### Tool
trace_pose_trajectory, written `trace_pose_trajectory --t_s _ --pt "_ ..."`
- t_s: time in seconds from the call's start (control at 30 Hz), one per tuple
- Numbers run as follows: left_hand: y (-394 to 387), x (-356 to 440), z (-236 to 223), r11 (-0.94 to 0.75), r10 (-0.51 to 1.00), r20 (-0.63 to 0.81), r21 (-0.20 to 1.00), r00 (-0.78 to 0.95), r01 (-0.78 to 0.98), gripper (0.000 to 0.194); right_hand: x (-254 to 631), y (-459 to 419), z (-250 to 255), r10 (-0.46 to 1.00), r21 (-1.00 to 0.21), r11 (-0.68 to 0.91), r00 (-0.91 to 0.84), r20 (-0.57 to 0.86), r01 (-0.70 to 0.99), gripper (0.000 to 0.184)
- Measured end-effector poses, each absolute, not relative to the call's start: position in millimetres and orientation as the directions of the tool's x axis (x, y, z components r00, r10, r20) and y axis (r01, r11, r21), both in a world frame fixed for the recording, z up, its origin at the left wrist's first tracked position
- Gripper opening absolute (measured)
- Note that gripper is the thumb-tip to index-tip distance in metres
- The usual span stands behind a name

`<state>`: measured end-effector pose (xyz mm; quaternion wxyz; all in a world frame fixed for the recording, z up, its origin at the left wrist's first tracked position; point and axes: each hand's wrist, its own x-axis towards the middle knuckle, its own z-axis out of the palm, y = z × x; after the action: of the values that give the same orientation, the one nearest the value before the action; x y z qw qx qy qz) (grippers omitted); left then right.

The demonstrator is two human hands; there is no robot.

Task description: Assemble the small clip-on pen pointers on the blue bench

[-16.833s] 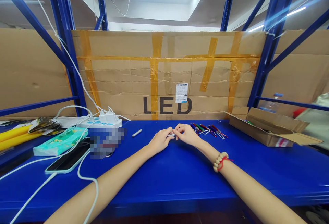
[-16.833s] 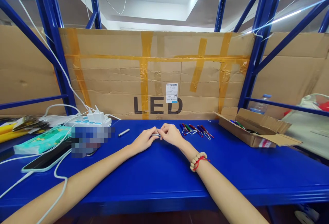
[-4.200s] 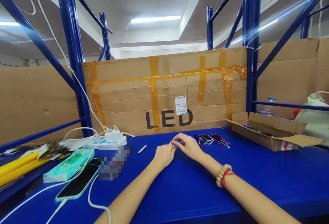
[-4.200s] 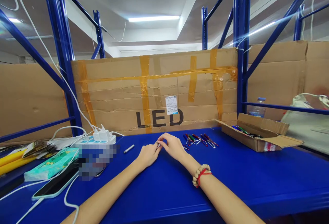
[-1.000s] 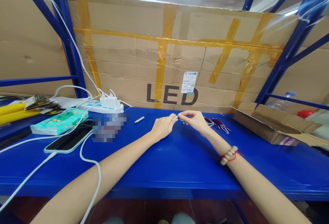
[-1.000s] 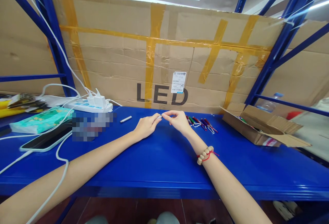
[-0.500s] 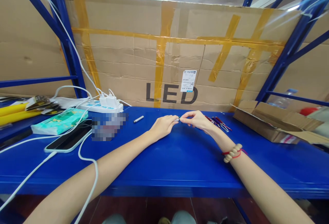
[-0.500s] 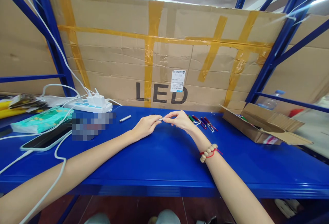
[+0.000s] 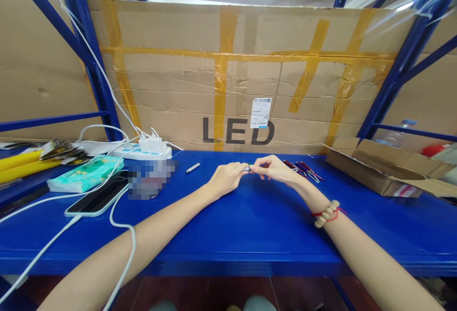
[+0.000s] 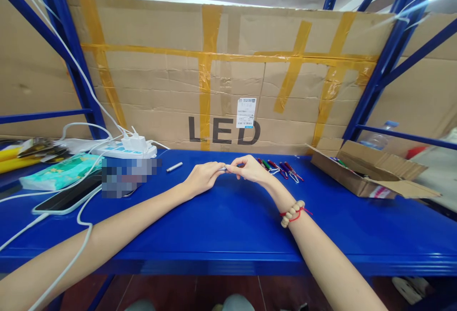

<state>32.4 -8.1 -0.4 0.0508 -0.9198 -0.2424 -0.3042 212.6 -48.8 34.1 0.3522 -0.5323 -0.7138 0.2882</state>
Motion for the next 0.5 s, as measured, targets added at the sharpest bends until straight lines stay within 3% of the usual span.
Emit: trace_pose_trajectory --t_s 0.2,0.4,0.5 --pt "-6.1 33.3 -0.3 -0.886 0.42 0.582 0.097 0.696 0.454 0.024 209.2 -50.0 35.8 0.968 -0.827 0.236 -0.197 0.154 0.511 0.047" --pt "-4.3 35.0 0.2 -0.875 0.48 0.54 0.245 0.691 0.417 0.025 208.2 -46.7 33.0 0.977 -0.842 0.211 -0.131 0.168 0.496 0.048" --pt "-5.5 35.2 1.5 -0.869 0.493 0.523 0.259 0.695 0.422 0.027 209.6 -45.7 30.6 0.973 -0.835 0.23 -0.136 0.187 0.499 0.047"
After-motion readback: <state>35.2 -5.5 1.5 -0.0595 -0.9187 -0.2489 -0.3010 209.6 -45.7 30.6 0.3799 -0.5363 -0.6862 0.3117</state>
